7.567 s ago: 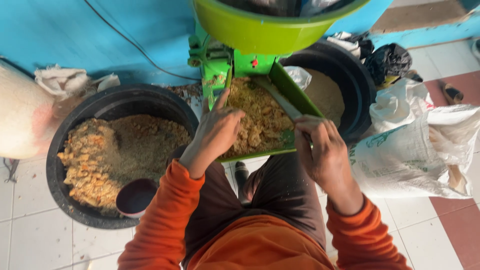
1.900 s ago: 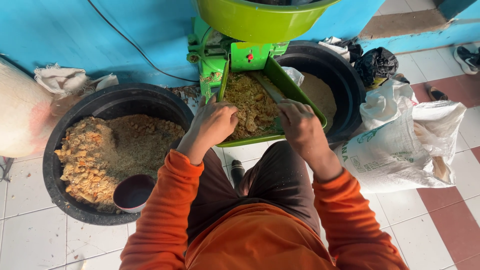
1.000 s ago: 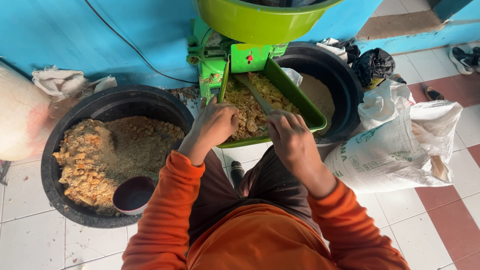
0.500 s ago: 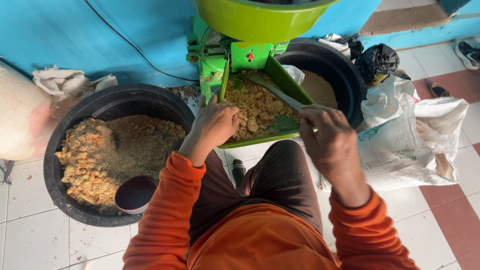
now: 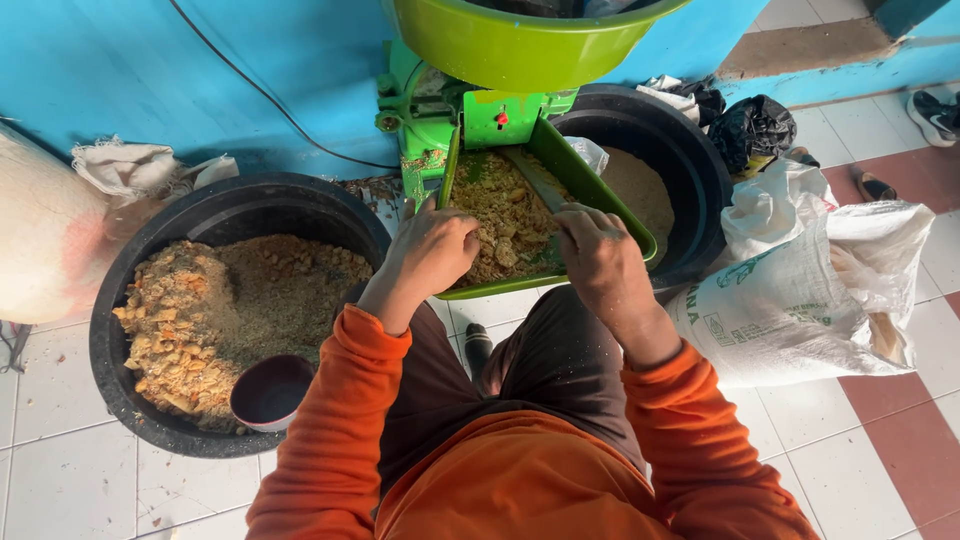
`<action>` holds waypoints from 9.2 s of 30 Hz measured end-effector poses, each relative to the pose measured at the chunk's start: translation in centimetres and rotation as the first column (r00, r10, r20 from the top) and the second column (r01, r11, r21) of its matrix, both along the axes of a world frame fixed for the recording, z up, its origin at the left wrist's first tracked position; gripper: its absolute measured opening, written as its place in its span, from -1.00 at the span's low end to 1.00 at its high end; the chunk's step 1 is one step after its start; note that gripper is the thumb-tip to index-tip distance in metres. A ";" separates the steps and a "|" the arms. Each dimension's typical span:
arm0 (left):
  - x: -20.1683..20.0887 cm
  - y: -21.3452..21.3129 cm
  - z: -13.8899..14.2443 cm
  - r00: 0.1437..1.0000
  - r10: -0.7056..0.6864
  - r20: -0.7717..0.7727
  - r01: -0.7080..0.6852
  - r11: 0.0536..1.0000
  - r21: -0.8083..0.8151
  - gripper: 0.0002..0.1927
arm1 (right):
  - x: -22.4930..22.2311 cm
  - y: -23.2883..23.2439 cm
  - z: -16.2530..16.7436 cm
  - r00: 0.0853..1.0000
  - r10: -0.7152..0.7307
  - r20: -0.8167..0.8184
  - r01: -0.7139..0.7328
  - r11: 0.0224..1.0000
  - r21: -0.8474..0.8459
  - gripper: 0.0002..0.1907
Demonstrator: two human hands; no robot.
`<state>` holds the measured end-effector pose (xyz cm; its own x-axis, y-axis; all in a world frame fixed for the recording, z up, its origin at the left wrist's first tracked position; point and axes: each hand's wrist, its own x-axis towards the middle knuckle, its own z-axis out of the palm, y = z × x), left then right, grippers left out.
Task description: The person sits on the floor beside a green grinding machine and feeds chunks of fried food material from a black basin into the machine's tray, using a scoop to push the material toward the mill. Ground powder collects in a second basin, and the person occasionally scoops and levels the ground material.
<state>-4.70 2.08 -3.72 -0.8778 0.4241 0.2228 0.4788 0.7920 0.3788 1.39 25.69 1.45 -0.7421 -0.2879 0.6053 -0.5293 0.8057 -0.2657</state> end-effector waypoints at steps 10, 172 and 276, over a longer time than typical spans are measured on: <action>0.1 0.1 0.3 0.999 0.016 0.038 -0.013 0.997 -0.070 -0.75 | 4.1 1.2 6.4 0.997 -0.007 -0.072 0.005 1.000 -0.025 -0.89; -2.0 1.6 2.4 0.848 -0.504 0.162 0.529 0.819 -0.223 -0.68 | 6.5 12.3 19.3 0.905 -0.223 0.362 0.056 0.906 0.420 -0.79; -10.3 6.7 0.8 0.988 -0.136 0.069 0.152 0.877 -0.455 -0.91 | 1.3 4.0 3.1 0.998 0.006 -0.066 -0.004 1.000 0.028 -0.86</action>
<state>-14.97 8.79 -2.93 -0.8028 0.5936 -0.0558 0.5941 0.8043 0.0090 2.73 29.65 4.53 -0.6995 -0.3087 0.6445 -0.5490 0.8095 -0.2082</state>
